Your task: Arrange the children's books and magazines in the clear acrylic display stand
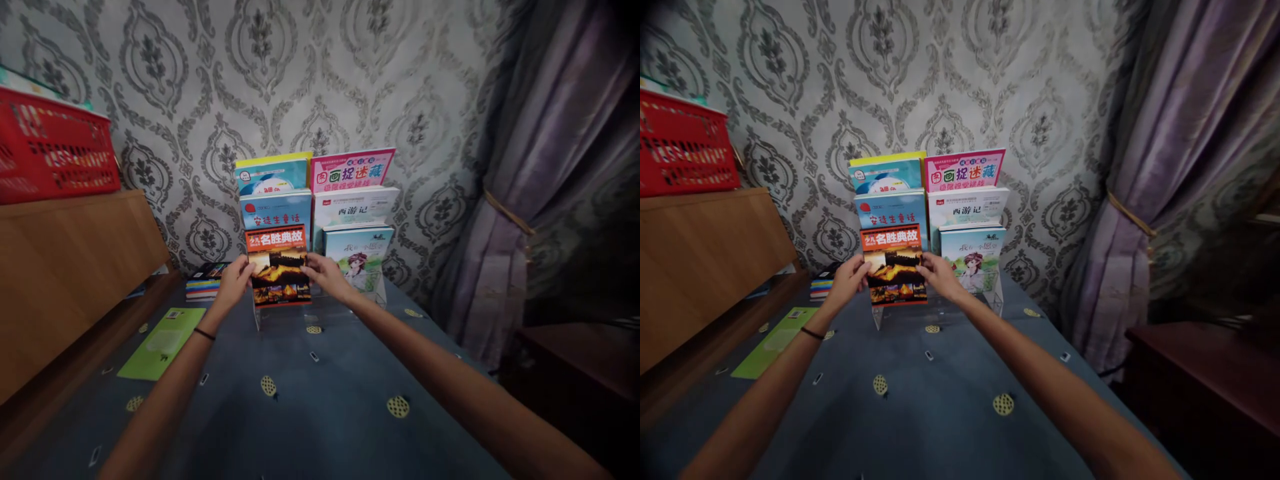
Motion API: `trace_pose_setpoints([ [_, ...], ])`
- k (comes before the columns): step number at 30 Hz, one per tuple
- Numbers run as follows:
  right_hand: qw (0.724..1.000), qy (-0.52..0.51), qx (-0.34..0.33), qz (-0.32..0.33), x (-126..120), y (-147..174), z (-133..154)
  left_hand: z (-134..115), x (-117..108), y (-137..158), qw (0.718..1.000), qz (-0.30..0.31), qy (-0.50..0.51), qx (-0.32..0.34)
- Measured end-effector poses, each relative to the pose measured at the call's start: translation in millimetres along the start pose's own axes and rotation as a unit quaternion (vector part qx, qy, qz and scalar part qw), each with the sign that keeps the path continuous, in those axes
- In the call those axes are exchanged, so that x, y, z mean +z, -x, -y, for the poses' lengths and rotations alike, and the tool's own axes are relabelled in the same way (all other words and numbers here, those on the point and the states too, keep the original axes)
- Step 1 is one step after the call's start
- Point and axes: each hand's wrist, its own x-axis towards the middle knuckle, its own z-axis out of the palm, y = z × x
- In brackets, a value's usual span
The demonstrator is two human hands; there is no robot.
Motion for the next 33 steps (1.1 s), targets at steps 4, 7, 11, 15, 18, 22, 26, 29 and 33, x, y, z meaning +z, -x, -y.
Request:
trace_pose_setpoints([
  [4,0.997,0.043,-0.046,-0.046,-5.6,-17.9,9.0,-5.1,-1.7,-18.3,0.999,-0.04,0.008,0.013],
  [7,0.991,0.067,-0.08,-0.082,-6.1,-22.9,11.8,-9.1,-2.9,-25.0,0.997,-0.064,0.008,0.035],
  [11,0.987,0.076,-0.104,-0.1,-3.6,-21.1,9.7,-12.6,-4.1,-26.2,0.996,-0.072,0.001,0.047],
  [15,0.984,0.08,-0.119,-0.107,-2.1,-18.7,7.6,-13.6,-3.8,-24.1,0.996,-0.077,-0.002,0.045],
  [18,0.981,0.097,-0.121,-0.118,-1.6,-18.8,7.7,-13.4,-3.1,-22.9,0.996,-0.08,-0.002,0.047],
  [22,0.977,0.121,-0.116,-0.132,-0.9,-19.0,8.7,-12.6,-3.3,-20.7,0.995,-0.083,-0.007,0.051],
  [26,0.976,0.132,-0.118,-0.127,-0.1,-17.4,6.1,-7.9,-3.9,-16.5,0.996,-0.071,-0.006,0.049],
  [29,0.97,0.164,-0.118,-0.133,0.7,-14.6,0.5,-1.1,-3.0,-13.4,0.997,-0.053,-0.01,0.047],
  [33,0.96,0.23,-0.093,-0.129,2.6,-9.4,-5.8,5.6,-0.6,-11.4,0.997,-0.04,-0.042,0.046],
])
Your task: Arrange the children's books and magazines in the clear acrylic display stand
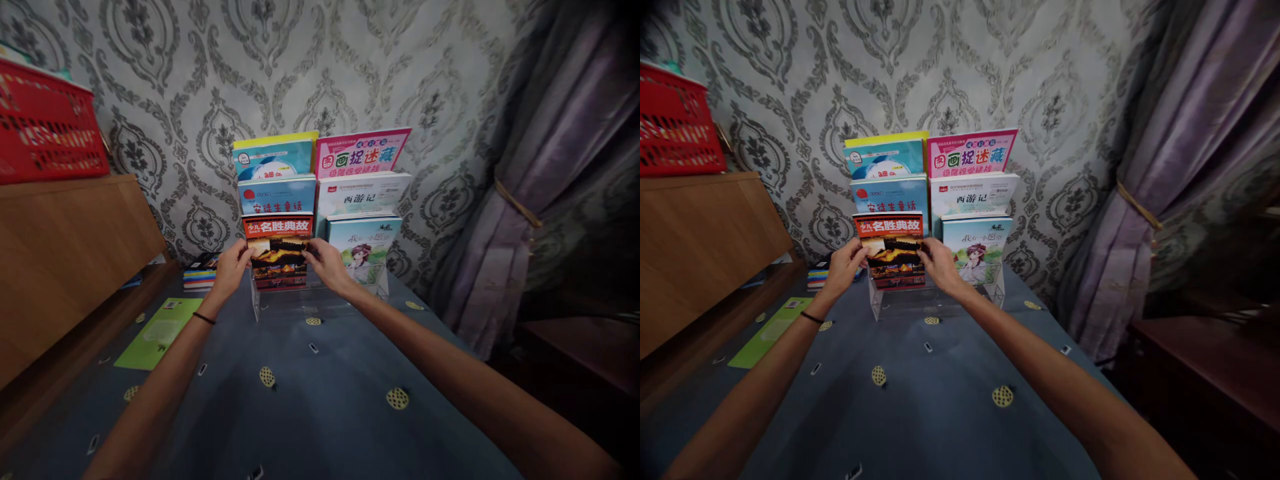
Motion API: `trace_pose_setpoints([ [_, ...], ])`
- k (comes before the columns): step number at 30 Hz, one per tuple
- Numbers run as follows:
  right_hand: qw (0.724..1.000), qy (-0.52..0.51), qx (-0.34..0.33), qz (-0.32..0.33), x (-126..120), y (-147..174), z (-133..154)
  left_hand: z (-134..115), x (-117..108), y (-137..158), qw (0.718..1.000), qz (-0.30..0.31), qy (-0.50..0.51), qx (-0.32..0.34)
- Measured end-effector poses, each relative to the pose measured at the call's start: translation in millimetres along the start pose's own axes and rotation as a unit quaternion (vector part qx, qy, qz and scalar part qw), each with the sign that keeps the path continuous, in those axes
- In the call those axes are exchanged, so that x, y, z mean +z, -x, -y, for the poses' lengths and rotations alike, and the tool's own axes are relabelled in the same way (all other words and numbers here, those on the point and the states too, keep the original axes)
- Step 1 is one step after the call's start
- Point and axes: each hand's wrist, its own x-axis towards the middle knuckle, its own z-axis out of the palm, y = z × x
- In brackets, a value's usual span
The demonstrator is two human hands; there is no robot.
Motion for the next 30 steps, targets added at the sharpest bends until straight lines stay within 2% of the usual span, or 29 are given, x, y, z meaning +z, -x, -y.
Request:
trace_pose_setpoints([
  [7,0.994,0.099,0.041,0.032,2.4,10.2,-0.2,-2.3,2.7,3.6,0.995,0.023,-0.093,0.015],
  [12,0.99,0.114,0.07,0.049,3.2,16.2,2.5,3.0,5.2,9.8,0.984,0.012,-0.172,0.035],
  [18,0.983,0.121,0.115,0.074,4.2,22.2,11.2,9.9,7.6,14.4,0.975,0.008,-0.223,0.007],
  [21,0.968,0.171,0.15,0.104,2.4,24.5,19.6,8.1,8.8,16.7,0.966,0.014,-0.259,-0.015],
  [26,0.928,0.271,0.196,0.165,-3.5,23.3,40.0,-2.3,9.4,17.7,0.942,0.048,-0.332,-0.036],
  [30,0.918,0.285,0.198,0.193,-4.9,19.9,48.8,-12.9,9.3,14.8,0.931,0.067,-0.355,-0.054],
])
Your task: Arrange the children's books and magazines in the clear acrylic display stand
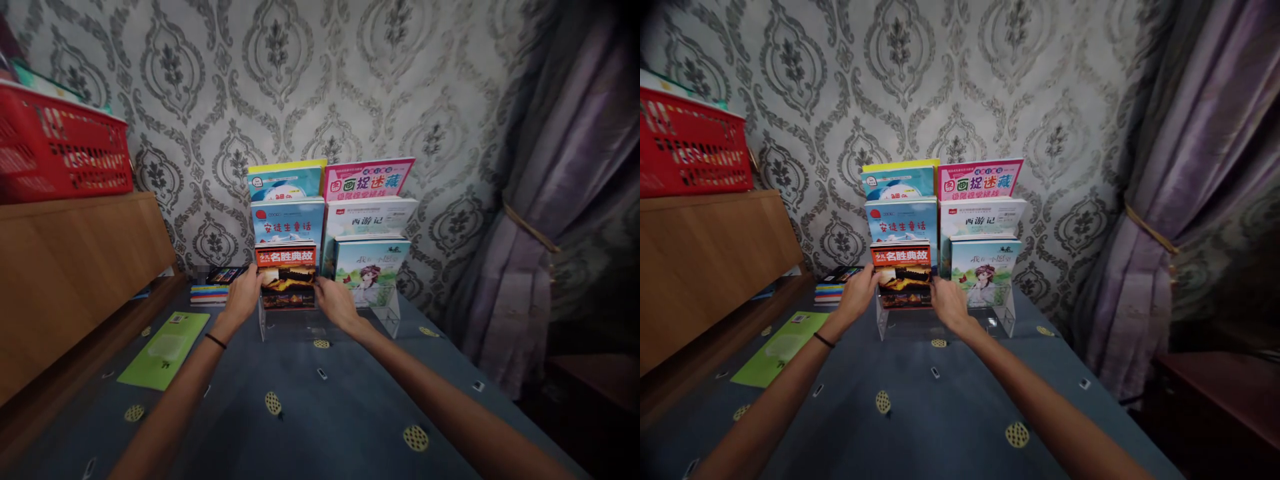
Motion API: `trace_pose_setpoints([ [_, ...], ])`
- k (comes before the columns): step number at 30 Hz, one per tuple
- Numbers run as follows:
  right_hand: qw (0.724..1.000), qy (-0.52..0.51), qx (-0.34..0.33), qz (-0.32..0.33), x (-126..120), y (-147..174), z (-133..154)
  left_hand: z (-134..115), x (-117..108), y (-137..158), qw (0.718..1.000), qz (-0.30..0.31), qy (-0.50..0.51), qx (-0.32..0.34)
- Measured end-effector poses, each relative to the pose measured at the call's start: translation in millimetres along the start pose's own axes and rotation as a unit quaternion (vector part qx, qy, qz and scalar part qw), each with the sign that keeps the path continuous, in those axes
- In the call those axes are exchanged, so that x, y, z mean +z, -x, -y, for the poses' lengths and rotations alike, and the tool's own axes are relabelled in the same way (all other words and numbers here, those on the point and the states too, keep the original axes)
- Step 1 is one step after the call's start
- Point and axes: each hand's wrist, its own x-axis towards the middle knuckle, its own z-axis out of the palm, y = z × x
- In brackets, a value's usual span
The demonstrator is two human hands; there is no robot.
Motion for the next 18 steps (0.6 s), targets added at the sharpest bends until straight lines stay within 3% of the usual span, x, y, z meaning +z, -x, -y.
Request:
trace_pose_setpoints([
  [18,1.0,0.021,-0.017,0.005,0.0,-0.9,-0.8,-3.2,-2.6,-7.0,1.0,0.016,0.0,0.003],
])
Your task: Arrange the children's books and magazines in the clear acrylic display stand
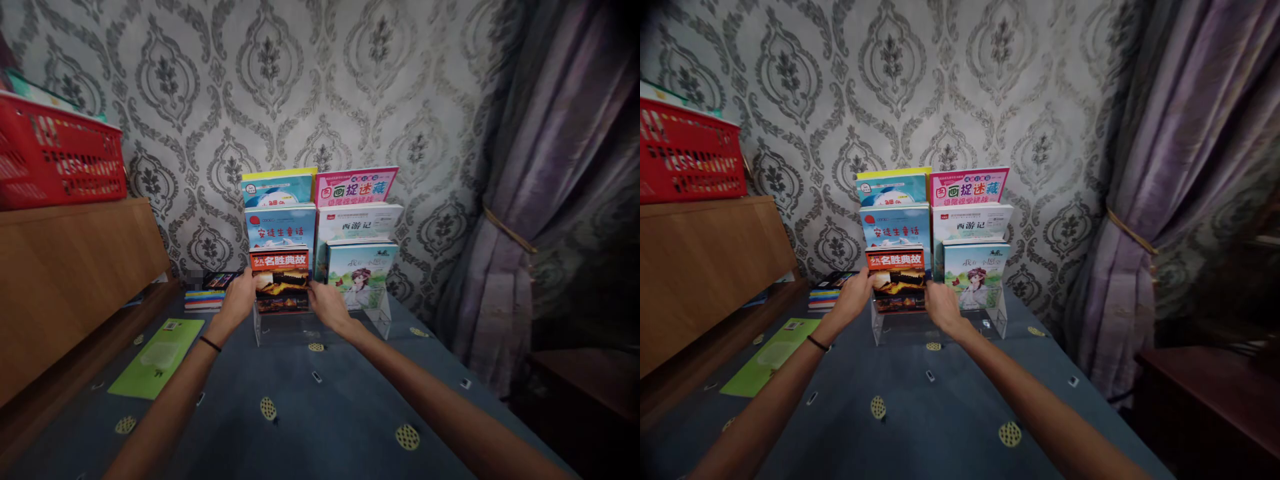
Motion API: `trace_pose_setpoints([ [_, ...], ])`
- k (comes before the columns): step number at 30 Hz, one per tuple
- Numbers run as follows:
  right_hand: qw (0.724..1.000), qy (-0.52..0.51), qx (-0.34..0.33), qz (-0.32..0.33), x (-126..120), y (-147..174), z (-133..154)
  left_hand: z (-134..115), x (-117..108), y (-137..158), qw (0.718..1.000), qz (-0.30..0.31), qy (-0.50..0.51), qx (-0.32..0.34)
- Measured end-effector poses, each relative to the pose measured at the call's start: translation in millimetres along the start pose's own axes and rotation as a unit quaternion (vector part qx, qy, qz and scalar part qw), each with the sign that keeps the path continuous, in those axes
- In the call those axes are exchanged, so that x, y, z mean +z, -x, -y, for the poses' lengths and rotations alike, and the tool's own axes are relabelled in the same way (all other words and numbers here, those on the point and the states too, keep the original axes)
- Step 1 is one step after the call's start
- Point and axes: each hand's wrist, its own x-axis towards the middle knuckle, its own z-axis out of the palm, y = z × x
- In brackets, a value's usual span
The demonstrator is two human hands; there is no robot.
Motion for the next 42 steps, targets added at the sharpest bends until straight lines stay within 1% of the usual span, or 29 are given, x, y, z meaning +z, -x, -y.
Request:
trace_pose_setpoints([
  [7,1.0,-0.002,0.003,0.007,-4.5,0.3,2.6,-0.5,-5.2,1.4,1.0,-0.008,-0.012,0.005],
  [13,1.0,-0.012,0.016,-0.01,-7.0,7.9,8.5,0.7,-9.5,0.6,1.0,0.0,0.011,0.006],
  [18,0.998,-0.05,0.025,-0.028,-6.3,8.1,7.8,5.0,-4.4,-1.5,0.999,-0.022,0.043,0.014],
  [21,0.994,-0.102,0.006,-0.044,-0.4,3.3,3.2,6.6,-1.5,-1.8,0.999,-0.026,0.045,0.017],
  [26,0.978,-0.186,-0.027,-0.094,15.7,-4.6,-5.5,4.4,-2.3,-0.8,0.999,-0.013,0.044,0.007],
  [29,0.96,-0.24,-0.038,-0.141,22.9,-7.5,-8.4,2.3,-3.0,0.2,0.999,-0.016,0.042,0.008],
  [32,0.946,-0.266,-0.053,-0.176,26.4,-11.4,-10.0,1.1,-2.3,1.1,0.999,-0.023,0.034,0.013],
  [37,0.932,-0.298,-0.06,-0.198,29.7,-19.9,-11.3,1.5,0.9,1.2,0.999,-0.031,0.032,0.008],
  [42,0.911,-0.337,-0.082,-0.225,38.6,-23.9,-13.7,3.4,4.4,0.4,0.998,-0.046,0.039,0.02],
])
